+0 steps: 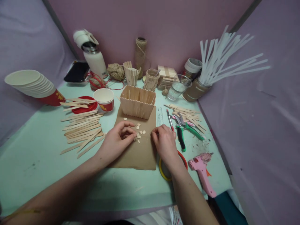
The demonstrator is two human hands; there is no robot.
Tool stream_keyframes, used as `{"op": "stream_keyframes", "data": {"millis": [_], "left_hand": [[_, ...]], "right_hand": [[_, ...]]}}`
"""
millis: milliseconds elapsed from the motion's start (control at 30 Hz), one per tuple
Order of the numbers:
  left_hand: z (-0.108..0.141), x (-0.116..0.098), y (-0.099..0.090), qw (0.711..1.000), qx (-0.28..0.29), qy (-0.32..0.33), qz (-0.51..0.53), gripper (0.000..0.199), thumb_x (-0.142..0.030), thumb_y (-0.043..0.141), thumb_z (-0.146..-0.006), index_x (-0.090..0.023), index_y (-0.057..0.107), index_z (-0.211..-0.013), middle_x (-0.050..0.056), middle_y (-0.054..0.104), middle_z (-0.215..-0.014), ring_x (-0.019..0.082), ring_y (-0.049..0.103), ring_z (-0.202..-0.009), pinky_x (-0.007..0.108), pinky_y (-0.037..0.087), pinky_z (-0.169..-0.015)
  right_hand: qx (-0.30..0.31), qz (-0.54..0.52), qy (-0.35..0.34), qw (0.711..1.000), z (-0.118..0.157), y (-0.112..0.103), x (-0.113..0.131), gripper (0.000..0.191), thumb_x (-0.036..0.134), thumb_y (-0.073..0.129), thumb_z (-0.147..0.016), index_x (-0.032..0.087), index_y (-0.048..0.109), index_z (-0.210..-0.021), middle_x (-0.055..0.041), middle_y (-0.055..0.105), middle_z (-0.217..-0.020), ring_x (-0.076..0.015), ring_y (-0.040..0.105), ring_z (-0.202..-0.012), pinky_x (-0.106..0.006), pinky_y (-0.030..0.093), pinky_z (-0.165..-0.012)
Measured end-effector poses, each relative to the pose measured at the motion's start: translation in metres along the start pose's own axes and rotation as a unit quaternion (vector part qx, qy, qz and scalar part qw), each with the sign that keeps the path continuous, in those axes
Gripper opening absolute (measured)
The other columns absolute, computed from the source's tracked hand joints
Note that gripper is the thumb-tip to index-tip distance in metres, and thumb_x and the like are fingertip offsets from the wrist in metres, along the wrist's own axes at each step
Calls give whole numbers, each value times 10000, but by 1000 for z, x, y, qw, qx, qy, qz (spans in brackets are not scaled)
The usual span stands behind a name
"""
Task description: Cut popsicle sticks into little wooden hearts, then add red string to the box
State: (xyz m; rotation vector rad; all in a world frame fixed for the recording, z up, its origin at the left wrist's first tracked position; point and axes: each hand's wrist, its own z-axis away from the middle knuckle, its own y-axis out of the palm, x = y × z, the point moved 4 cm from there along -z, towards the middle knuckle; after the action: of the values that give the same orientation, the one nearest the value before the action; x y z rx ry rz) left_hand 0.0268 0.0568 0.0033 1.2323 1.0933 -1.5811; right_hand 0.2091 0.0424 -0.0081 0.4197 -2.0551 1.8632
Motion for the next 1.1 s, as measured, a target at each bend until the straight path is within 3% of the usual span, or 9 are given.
{"op": "stream_keyframes", "data": {"millis": [200, 533, 700, 833, 1000, 1100], "left_hand": [[0, 1, 0, 1000, 3, -2, -4, 197, -195, 583, -800, -217, 526, -988, -19, 683, -774, 144, 646, -768, 284, 479, -757], [0, 1, 1, 1000, 5, -3, 0, 202, -224, 592, -797, -217, 528, -989, -14, 689, -785, 151, 655, -759, 295, 482, -757], [0, 3, 3, 1000, 12, -16, 12, 223, -227, 600, -792, -204, 556, -1009, 0, 692, -806, 153, 652, -770, 308, 487, -785], [2, 3, 9, 996, 57, -55, 37, 249, -205, 622, -760, -158, 627, -1004, 24, 680, -800, 160, 636, -786, 312, 490, -788], [4, 3, 20, 986, 125, -91, 61, 288, -150, 613, -734, -148, 668, -1017, 7, 679, -762, 151, 626, -751, 317, 494, -788], [5, 6, 23, 982, 134, -99, 87, 318, -138, 604, -732, -157, 664, -1043, -11, 663, -730, 145, 625, -740, 308, 493, -789]], "right_hand": [[16, -6, -20, 1000, 0, 4, 5, 156, 256, 538, -883, 208, 645, -779, -36, 645, -854, -214, 580, -876, -341, 334, -779], [-4, 75, -34, 997, 1, 14, 13, 186, 219, 489, -889, 194, 612, -751, -59, 626, -839, -234, 557, -877, -358, 304, -758], [-31, -58, -24, 998, 4, 4, 14, 141, 226, 509, -881, 201, 573, -758, -34, 610, -824, -206, 555, -843, -340, 346, -766], [-59, -168, -33, 984, 12, -11, 24, 113, 228, 533, -879, 208, 563, -772, -16, 594, -821, -181, 553, -805, -317, 376, -745], [-101, -113, -75, 986, 18, -17, 38, 102, 212, 530, -894, 212, 548, -793, -21, 601, -843, -189, 551, -839, -332, 359, -756], [-112, -72, -88, 987, 20, -14, 39, 89, 211, 527, -902, 212, 548, -816, -26, 605, -859, -193, 550, -851, -340, 348, -768]]}}
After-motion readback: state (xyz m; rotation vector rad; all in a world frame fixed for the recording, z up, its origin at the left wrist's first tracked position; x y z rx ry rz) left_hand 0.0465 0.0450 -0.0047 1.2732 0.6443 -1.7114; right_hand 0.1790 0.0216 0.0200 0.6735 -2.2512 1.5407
